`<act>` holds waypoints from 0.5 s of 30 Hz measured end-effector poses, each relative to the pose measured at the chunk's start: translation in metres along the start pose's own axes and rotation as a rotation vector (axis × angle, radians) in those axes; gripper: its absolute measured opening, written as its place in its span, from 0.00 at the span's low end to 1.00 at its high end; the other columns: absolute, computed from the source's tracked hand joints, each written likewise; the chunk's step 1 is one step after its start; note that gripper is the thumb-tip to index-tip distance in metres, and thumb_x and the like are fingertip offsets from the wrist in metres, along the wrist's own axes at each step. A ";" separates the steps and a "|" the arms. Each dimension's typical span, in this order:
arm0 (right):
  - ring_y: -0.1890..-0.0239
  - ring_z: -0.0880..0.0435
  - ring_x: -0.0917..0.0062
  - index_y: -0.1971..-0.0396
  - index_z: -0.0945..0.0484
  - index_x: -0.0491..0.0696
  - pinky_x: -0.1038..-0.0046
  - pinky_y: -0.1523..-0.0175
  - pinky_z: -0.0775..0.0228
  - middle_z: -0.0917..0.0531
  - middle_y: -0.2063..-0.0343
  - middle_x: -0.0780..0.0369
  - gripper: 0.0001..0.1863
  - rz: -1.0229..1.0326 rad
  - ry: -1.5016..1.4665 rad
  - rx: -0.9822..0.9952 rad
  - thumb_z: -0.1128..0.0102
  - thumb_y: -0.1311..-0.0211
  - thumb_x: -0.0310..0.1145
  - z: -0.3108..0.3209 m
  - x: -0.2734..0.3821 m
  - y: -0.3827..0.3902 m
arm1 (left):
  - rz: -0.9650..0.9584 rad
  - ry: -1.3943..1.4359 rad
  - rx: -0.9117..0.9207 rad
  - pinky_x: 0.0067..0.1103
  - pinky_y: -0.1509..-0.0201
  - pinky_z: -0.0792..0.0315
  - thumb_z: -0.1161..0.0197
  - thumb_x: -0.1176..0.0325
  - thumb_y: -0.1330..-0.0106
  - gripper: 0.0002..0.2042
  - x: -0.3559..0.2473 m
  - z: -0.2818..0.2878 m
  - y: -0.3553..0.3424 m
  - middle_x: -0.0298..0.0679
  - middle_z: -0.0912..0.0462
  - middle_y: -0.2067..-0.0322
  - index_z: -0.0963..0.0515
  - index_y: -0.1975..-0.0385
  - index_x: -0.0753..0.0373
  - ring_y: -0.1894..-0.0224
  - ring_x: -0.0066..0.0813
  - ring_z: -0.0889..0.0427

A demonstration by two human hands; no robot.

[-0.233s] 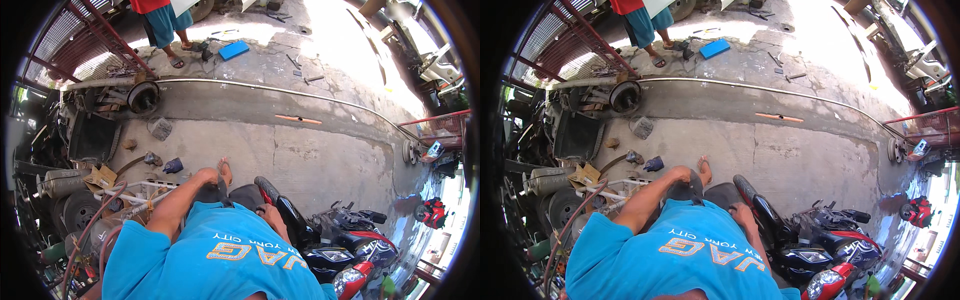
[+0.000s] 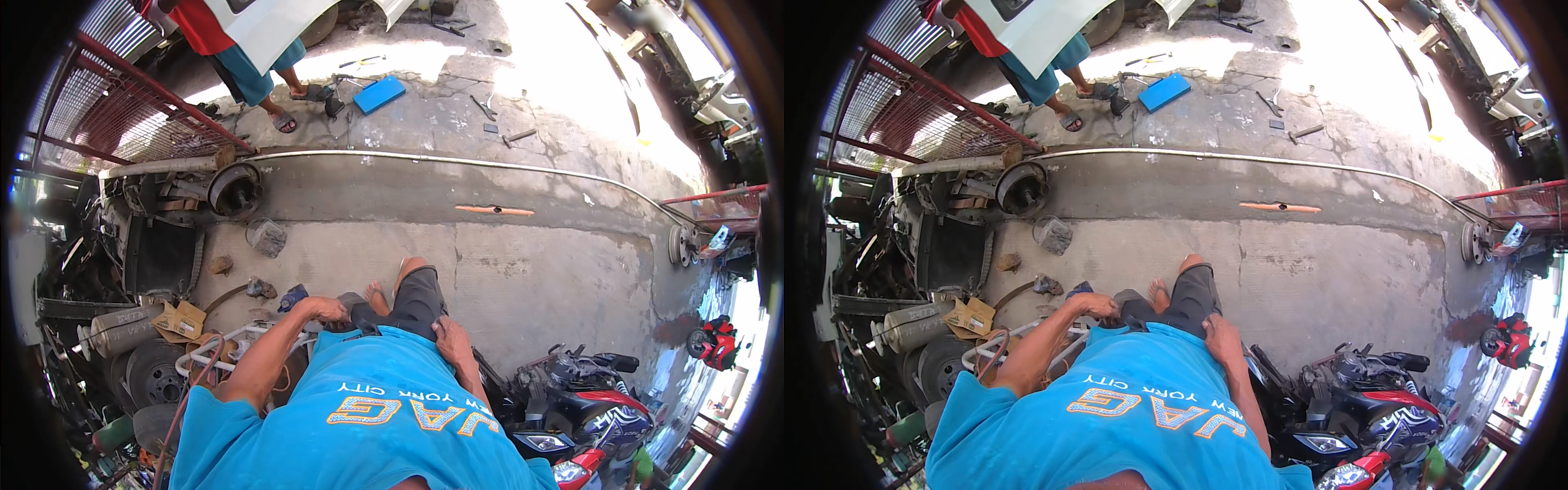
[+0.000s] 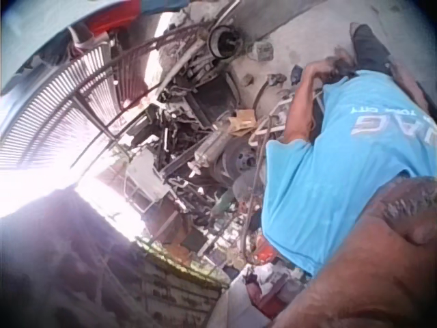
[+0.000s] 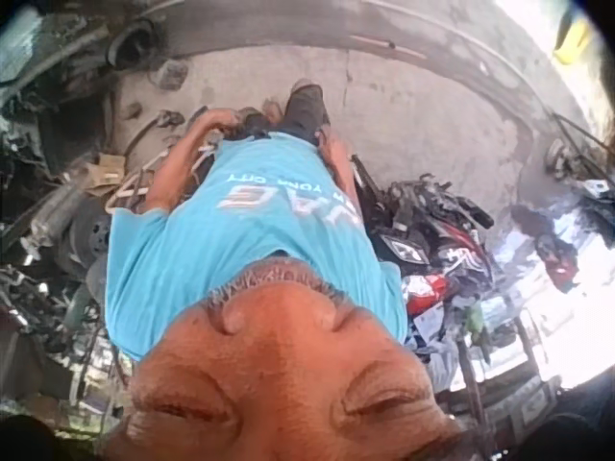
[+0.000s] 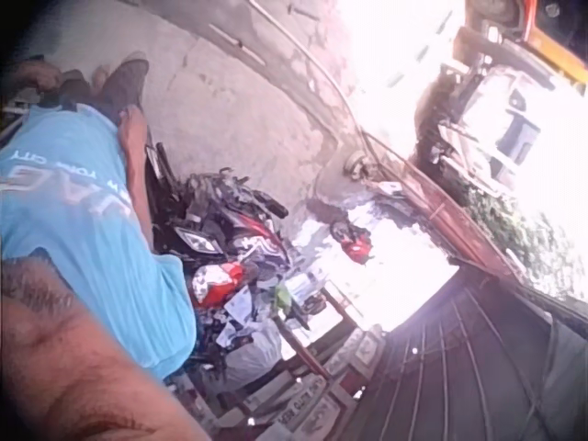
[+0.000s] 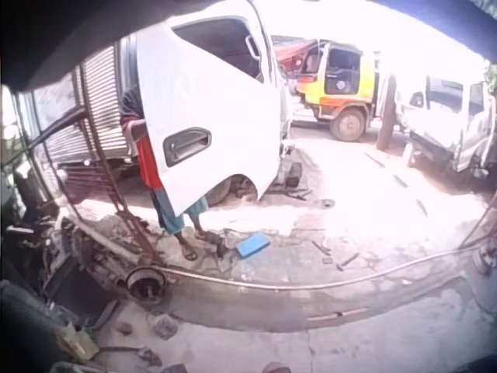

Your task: The person uses a screwdriver to remove screws from a white car bumper, then detaches the bumper from the vehicle. The person walks through the workshop, sits on the floor, and organizes tools in a toolbox.

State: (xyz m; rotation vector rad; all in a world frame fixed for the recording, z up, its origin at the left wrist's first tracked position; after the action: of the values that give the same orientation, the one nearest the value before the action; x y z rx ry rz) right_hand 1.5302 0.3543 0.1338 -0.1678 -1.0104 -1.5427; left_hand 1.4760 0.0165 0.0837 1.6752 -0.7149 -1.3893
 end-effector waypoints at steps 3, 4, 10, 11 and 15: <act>0.58 0.19 0.45 0.65 0.22 0.43 0.51 0.53 0.29 0.17 0.65 0.46 0.16 -0.101 -0.057 0.097 0.46 0.26 0.42 0.032 0.013 -0.063 | 0.057 0.111 -0.140 0.32 0.43 0.23 0.41 0.51 0.31 0.25 -0.008 0.049 0.001 0.48 0.15 0.44 0.18 0.43 0.63 0.45 0.43 0.16; 0.57 0.19 0.44 0.64 0.22 0.42 0.50 0.53 0.29 0.17 0.64 0.45 0.17 -0.094 -0.131 0.176 0.47 0.26 0.42 0.053 0.029 -0.080 | 0.016 0.055 -0.192 0.33 0.41 0.24 0.41 0.53 0.31 0.22 -0.016 0.065 0.004 0.49 0.15 0.45 0.17 0.44 0.60 0.46 0.47 0.16; 0.55 0.18 0.44 0.62 0.19 0.42 0.51 0.52 0.29 0.16 0.60 0.45 0.17 0.061 -0.192 0.537 0.47 0.29 0.42 0.138 0.072 -0.240 | 0.099 0.042 -0.415 0.37 0.51 0.24 0.41 0.59 0.33 0.16 -0.063 0.202 -0.037 0.51 0.12 0.61 0.16 0.56 0.65 0.57 0.49 0.14; 0.55 0.18 0.45 0.62 0.18 0.43 0.51 0.51 0.28 0.15 0.60 0.45 0.17 0.118 -0.150 0.609 0.47 0.30 0.42 0.145 0.072 -0.270 | 0.127 0.034 -0.447 0.38 0.52 0.24 0.42 0.60 0.33 0.16 -0.072 0.226 -0.043 0.51 0.12 0.63 0.16 0.58 0.65 0.59 0.48 0.14; 0.55 0.17 0.47 0.61 0.16 0.44 0.51 0.51 0.27 0.14 0.61 0.46 0.15 0.245 0.043 0.934 0.46 0.33 0.40 0.159 0.066 -0.371 | 0.066 0.046 -0.041 0.38 0.53 0.25 0.44 0.59 0.29 0.16 -0.120 0.298 -0.033 0.49 0.13 0.65 0.18 0.58 0.66 0.62 0.47 0.15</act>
State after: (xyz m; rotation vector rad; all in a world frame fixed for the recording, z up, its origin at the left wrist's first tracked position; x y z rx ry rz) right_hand 1.1238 0.3732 0.0884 0.3819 -1.5075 -0.7367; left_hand 1.1570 0.0629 0.1002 1.6317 -0.7045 -1.3076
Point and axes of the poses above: each hand's wrist, its own y-axis away from the middle knuckle, its own z-axis out of the back of the hand, x = y × z, the point moved 5 cm from there along -y, towards the middle knuckle
